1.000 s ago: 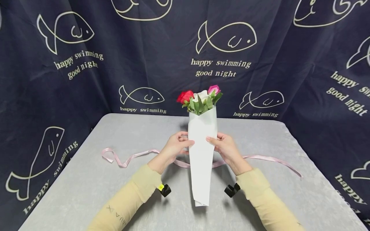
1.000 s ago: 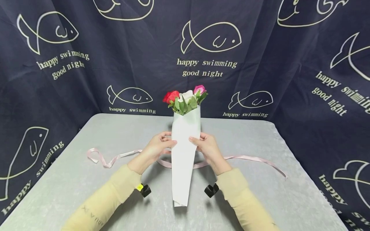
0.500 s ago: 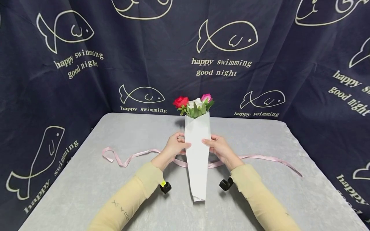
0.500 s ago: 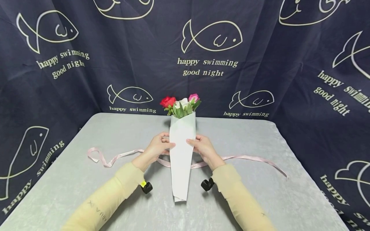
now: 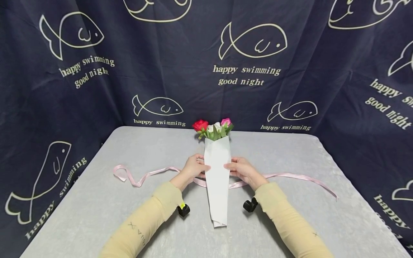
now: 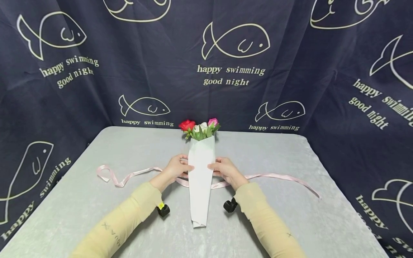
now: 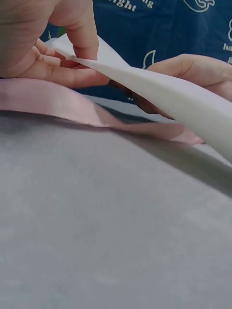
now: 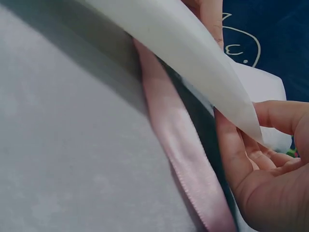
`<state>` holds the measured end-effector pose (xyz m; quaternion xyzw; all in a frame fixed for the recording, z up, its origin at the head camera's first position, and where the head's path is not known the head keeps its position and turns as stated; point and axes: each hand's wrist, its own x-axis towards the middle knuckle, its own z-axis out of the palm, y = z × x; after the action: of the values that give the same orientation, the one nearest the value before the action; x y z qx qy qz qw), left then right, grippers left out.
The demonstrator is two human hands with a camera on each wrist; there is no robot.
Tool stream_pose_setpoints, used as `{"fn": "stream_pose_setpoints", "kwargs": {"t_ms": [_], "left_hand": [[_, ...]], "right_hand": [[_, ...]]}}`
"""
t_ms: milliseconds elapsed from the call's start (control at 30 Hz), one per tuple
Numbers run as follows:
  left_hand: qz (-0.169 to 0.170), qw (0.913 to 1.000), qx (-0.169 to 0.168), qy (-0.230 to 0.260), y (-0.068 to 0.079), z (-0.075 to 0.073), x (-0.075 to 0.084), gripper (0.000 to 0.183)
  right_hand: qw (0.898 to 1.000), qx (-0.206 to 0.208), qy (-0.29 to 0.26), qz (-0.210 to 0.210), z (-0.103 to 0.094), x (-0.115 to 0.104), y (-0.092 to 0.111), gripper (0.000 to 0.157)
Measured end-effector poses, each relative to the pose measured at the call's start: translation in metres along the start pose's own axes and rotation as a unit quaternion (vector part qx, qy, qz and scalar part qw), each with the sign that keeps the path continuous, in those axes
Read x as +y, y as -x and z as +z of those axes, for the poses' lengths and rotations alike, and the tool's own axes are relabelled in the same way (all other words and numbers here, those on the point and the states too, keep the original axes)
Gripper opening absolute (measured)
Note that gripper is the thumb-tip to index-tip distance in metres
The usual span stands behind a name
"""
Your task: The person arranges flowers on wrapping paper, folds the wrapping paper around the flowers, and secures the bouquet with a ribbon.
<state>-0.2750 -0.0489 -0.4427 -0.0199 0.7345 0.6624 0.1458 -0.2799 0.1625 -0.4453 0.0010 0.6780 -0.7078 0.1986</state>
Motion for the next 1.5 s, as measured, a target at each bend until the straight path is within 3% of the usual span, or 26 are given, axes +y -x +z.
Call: {"fn": "stream_pose_setpoints", "kwargs": {"t_ms": [233, 367, 500, 633, 733, 833, 900, 967, 1067, 1200, 1367, 1500], "left_hand": [[-0.014, 0.9996, 0.001, -0.025, 0.001, -0.001, -0.005, 0.032], [-0.015, 0.9986, 0.018, -0.048, -0.002, 0.000, -0.009, 0.033], [-0.001, 0.9965, 0.032, -0.077, -0.001, 0.000, -0.009, 0.030], [0.016, 0.9912, 0.040, -0.125, 0.002, 0.000, -0.005, 0.024], [0.040, 0.9771, 0.054, -0.202, 0.003, 0.001, -0.002, 0.020], [0.069, 0.9551, 0.066, -0.280, 0.004, 0.002, 0.000, 0.019], [0.086, 0.9430, 0.070, -0.314, 0.005, 0.002, -0.001, 0.021], [0.095, 0.9374, 0.066, -0.329, 0.006, 0.001, -0.001, 0.022], [0.095, 0.9372, 0.057, -0.331, 0.008, -0.001, 0.001, 0.023], [0.082, 0.9432, 0.040, -0.319, 0.013, -0.006, 0.006, 0.028], [0.084, 0.9425, 0.020, -0.323, 0.016, -0.012, 0.010, 0.042], [0.099, 0.9409, 0.013, -0.324, 0.020, -0.018, 0.012, 0.043]], "right_hand": [[0.999, 0.019, 0.049, 0.005, 0.004, 0.007, -0.002, 0.038], [0.994, 0.051, 0.091, 0.012, 0.005, 0.007, -0.004, 0.038], [0.984, 0.087, 0.154, 0.014, 0.007, 0.004, -0.008, 0.045], [0.967, 0.099, 0.235, -0.010, 0.009, 0.000, -0.006, 0.044], [0.949, 0.103, 0.296, -0.034, 0.009, -0.003, -0.003, 0.039], [0.932, 0.107, 0.343, -0.046, 0.010, -0.004, 0.000, 0.037], [0.925, 0.106, 0.362, -0.048, 0.009, -0.004, 0.001, 0.037], [0.921, 0.103, 0.372, -0.043, 0.007, -0.004, 0.002, 0.041], [0.917, 0.096, 0.385, -0.032, 0.004, -0.007, 0.004, 0.050], [0.916, 0.078, 0.393, -0.025, -0.002, -0.011, 0.008, 0.057], [0.923, 0.041, 0.379, -0.050, -0.011, -0.016, 0.017, 0.046], [0.917, 0.019, 0.393, -0.072, -0.019, -0.022, 0.027, 0.038]]}}
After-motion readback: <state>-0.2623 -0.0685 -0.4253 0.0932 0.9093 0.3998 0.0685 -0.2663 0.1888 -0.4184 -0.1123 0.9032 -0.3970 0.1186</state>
